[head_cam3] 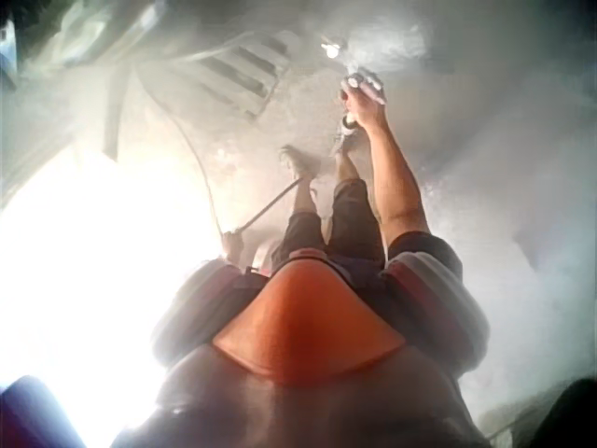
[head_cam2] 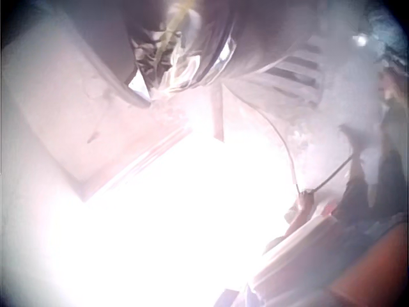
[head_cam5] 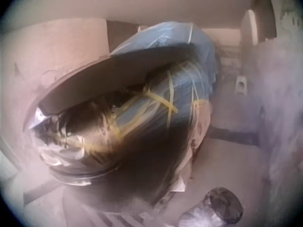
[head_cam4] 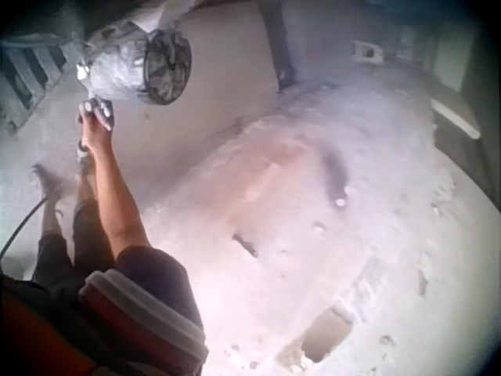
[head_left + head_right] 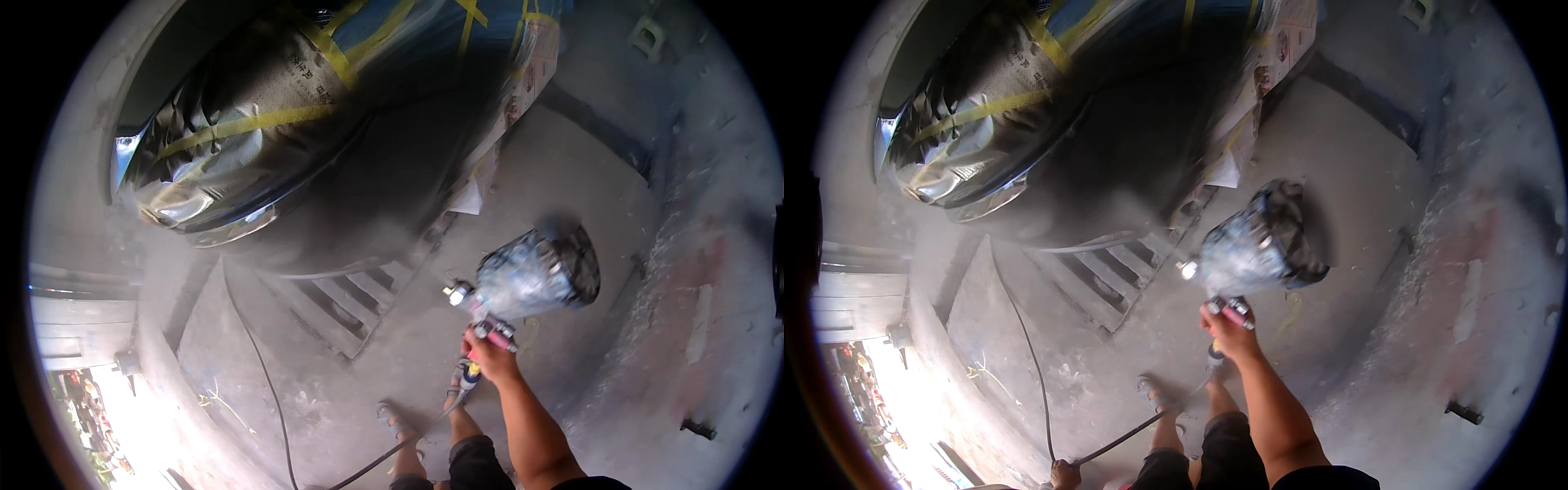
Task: The person uses a spray gun to apply paint to the rear bumper of a car that is masked with tape and paper. After finishing the spray, the person walks to a workbench, pours liquid from a white container into a funnel, and stirs the mixture with a metal spatula.
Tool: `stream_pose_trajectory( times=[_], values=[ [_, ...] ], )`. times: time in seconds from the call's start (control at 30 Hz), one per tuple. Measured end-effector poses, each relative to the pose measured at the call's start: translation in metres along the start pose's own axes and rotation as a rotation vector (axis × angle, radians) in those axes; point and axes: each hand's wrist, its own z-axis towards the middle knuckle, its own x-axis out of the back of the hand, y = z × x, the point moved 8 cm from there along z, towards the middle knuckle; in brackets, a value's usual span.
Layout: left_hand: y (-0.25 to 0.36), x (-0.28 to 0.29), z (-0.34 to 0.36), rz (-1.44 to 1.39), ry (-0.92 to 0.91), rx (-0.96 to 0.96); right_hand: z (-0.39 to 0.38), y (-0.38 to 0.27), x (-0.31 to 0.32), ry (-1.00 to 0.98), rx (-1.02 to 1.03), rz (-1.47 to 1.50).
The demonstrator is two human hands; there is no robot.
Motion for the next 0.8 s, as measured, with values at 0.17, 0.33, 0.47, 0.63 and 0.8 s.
stream_pose_trajectory(
  times=[0.17, 0.33, 0.47, 0.63, 0.8],
  values=[
    [0.092, 0.059, 0.029, -0.117, -0.231, 0.163, 0.047, -0.055, 0.099, 0.433, 0.14, 0.153],
    [0.131, 0.106, 0.043, -0.314, -0.149, 0.312, 0.052, -0.09, 0.113, 0.465, 0.296, 0.065],
    [0.118, 0.105, 0.033, -0.276, -0.203, 0.318, 0.017, -0.067, 0.069, 0.334, 0.096, 0.06],
    [0.085, 0.081, 0.013, -0.225, -0.35, 0.383, -0.053, -0.052, -0.019, -0.278, 0.193, -0.058],
    [0.072, 0.029, 0.015, 0.016, -0.079, -0.055, -0.031, -0.048, -0.004, -0.267, -0.007, -0.325]
  ],
)
